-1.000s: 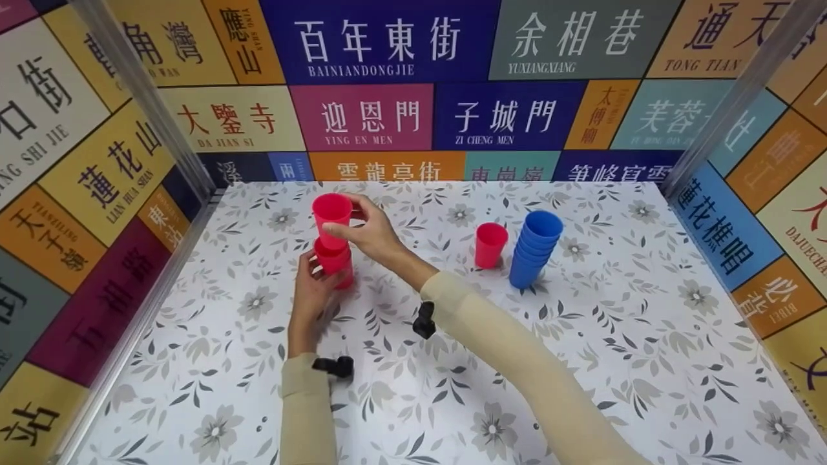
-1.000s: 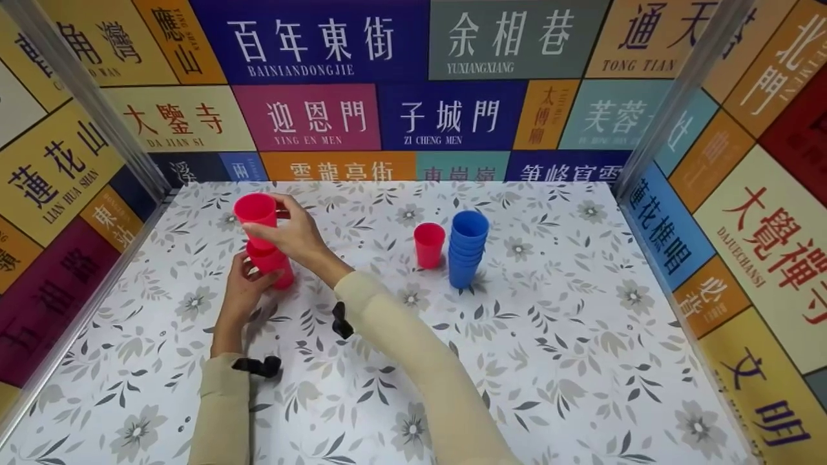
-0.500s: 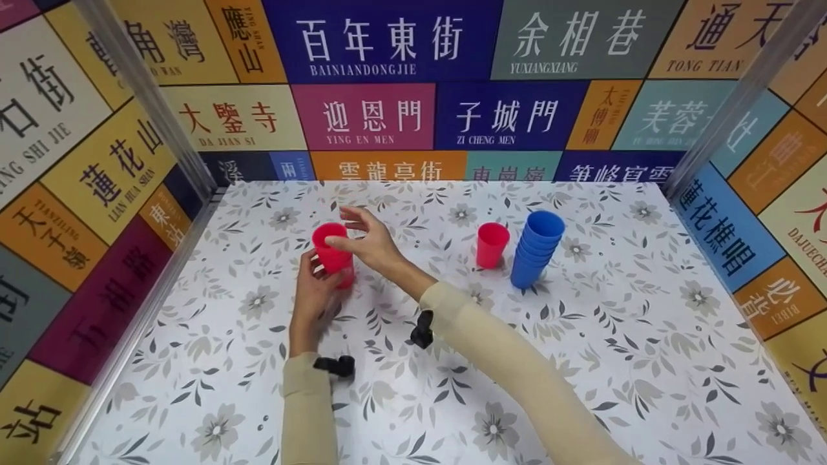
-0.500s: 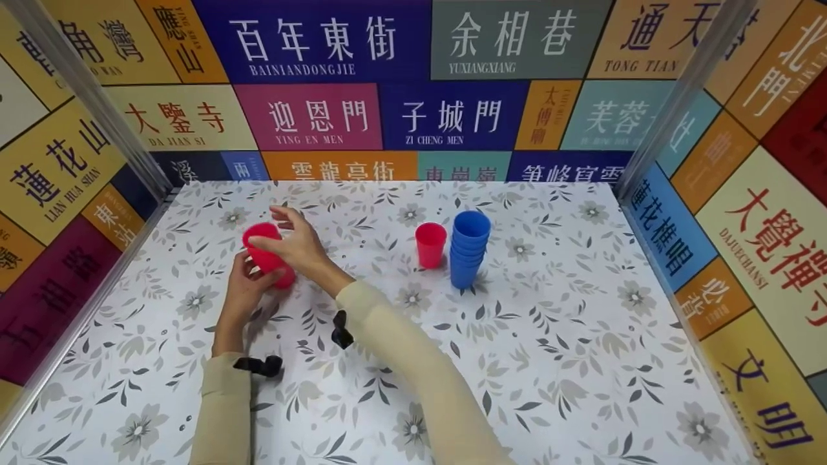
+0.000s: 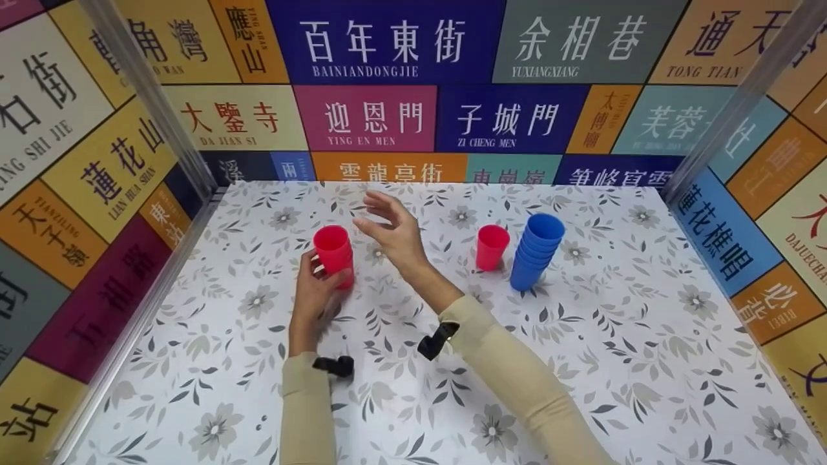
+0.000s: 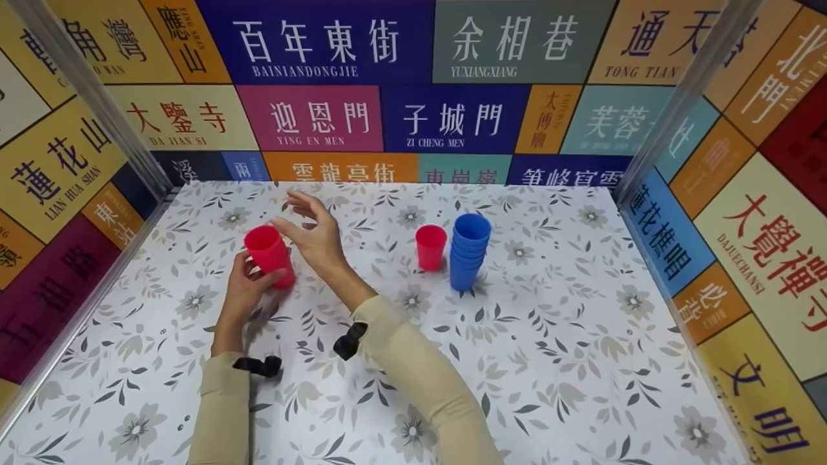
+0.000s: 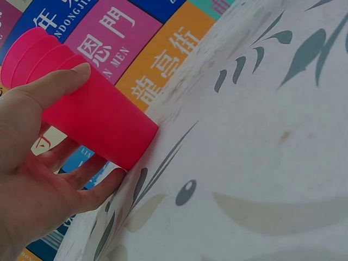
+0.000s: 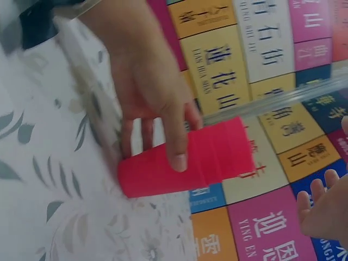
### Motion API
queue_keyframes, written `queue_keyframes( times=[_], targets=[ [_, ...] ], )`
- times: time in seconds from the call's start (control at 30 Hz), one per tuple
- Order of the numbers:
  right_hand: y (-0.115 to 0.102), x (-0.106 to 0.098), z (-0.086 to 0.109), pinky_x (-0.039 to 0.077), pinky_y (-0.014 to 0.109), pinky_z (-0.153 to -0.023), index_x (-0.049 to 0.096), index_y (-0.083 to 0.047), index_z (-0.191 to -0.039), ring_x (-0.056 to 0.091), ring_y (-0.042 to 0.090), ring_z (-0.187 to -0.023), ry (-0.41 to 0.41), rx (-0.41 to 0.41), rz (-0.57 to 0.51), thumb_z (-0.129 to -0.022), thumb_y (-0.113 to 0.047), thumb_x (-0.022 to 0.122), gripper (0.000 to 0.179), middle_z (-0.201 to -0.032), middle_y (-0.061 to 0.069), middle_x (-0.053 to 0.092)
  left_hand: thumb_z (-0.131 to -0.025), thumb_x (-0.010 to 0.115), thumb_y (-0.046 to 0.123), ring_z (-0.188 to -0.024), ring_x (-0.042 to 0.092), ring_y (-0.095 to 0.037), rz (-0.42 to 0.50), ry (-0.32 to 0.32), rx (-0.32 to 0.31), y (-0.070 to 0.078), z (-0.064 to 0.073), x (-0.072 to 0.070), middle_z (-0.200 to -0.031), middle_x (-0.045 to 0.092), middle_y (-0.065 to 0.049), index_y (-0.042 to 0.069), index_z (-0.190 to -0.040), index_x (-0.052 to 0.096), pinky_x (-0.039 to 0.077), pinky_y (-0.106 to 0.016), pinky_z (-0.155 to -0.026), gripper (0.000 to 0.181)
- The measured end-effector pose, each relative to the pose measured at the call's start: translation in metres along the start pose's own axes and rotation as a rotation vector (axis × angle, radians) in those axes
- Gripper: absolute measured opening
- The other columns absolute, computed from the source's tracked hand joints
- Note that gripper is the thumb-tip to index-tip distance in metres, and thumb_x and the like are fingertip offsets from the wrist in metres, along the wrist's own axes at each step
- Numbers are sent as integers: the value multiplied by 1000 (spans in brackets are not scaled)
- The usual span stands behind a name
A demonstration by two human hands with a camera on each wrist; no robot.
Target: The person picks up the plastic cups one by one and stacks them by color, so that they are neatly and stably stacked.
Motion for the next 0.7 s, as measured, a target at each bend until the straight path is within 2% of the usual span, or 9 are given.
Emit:
queue_keyframes(
  times=[0.17,0.37,0.53,0.7],
  targets=[
    [-12,-24,7,50,43,-105,59,-2,-135,63,23,-121,105,-30,-56,-88,-5,74,49,-130,19,65,-85,77,9,-130,50,-36,-9,1,-21,0,0,0,-145,47,-18,10,-147,36,43,-49,-111,75],
    [-20,-49,18,48,47,-106,58,-2,-135,61,24,-123,201,-54,-18,-87,-7,75,51,-132,17,64,-85,77,7,-130,50,-37,26,-20,-36,-3,2,1,-145,46,-19,10,-147,36,43,-48,-110,75],
    [-14,-72,31,48,40,-107,58,-5,-137,59,23,-126,275,-27,26,-88,-10,75,52,-134,14,64,-85,78,9,-133,47,-36,44,-27,-69,-7,3,0,-148,44,-17,12,-148,35,41,-48,-112,76],
    [-5,-94,44,48,37,-106,58,-4,-136,59,24,-128,362,0,44,-88,-10,75,52,-135,14,63,-85,78,8,-131,48,-34,39,-22,-66,-6,2,0,-146,45,-15,14,-148,36,42,-46,-111,75]
  ],
)
Point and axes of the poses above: each hand's wrist, its own z-axis away from the middle knuckle, its own x-axis out of the palm, y = z × x, the point moved 10 cm from there along -z, towards the middle knuckle
